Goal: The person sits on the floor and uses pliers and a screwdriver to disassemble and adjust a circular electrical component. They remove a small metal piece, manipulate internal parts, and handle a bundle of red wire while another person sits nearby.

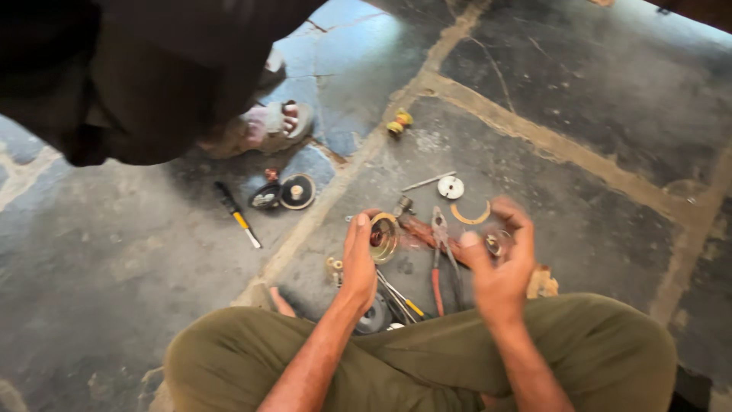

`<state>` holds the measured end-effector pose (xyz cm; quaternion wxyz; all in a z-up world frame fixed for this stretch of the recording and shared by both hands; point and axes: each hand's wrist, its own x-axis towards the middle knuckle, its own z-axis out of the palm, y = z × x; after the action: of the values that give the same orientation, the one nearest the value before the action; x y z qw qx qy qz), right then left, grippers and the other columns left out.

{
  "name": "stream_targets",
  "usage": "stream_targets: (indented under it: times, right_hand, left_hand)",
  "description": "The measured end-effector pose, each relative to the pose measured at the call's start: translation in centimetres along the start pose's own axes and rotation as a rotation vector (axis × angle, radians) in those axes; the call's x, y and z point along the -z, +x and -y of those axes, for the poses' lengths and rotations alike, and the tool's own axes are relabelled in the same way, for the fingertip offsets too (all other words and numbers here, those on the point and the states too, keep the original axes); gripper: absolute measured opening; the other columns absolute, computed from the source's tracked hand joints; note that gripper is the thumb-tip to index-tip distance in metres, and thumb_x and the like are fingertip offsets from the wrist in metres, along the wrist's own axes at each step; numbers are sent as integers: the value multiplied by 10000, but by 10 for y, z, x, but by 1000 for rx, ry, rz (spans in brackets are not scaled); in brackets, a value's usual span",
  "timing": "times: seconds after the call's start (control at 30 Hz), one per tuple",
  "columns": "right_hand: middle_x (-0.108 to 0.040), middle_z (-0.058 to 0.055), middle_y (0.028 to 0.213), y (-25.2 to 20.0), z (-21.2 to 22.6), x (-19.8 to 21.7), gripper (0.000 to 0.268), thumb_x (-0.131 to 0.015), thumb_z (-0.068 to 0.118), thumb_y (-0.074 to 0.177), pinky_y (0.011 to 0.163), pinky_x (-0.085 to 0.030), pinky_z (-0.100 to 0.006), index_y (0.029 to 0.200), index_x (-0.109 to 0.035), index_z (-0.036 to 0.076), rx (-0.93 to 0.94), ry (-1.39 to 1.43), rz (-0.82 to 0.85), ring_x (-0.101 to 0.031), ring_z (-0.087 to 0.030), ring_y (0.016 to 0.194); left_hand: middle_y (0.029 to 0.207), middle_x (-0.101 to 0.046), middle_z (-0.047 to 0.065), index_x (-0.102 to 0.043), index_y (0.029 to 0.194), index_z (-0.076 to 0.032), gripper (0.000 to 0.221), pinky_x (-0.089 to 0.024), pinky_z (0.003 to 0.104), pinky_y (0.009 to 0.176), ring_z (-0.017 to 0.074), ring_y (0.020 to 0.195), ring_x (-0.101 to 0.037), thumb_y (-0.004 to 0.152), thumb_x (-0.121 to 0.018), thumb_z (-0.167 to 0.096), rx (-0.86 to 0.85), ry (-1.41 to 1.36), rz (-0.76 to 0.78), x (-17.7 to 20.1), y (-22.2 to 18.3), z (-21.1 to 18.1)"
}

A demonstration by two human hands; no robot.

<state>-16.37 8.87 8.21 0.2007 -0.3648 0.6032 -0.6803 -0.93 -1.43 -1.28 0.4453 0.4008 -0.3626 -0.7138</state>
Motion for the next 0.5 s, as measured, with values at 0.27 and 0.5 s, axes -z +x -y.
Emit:
stream_targets:
  times: [0.27, 0.5]
  right_hand:
    - [-656, -164, 1268, -19, 2, -31, 476, -770, 190, 847, 1140, -369, -554, 1262, -608, 22, 470, -682, 325, -601, -342, 1233]
    - [-742, -115, 972, -22, -38, -38, 385, -755, 251, 870, 781, -476, -462, 1191, -673, 55, 159, -753, 412, -669, -325, 834]
  left_hand:
    - [1135, -641, 56, -558, 1296, -63, 374, -498, 307, 891, 130, 1023, -603, 1078, -461, -351, 63, -183, 193, -11, -13, -11]
    - [1135, -631, 43, -562, 1308, -63, 327, -479, 270, 891, 104, 1025, -576, 1059, -539, -273, 13, -13, 216, -11, -14, -6]
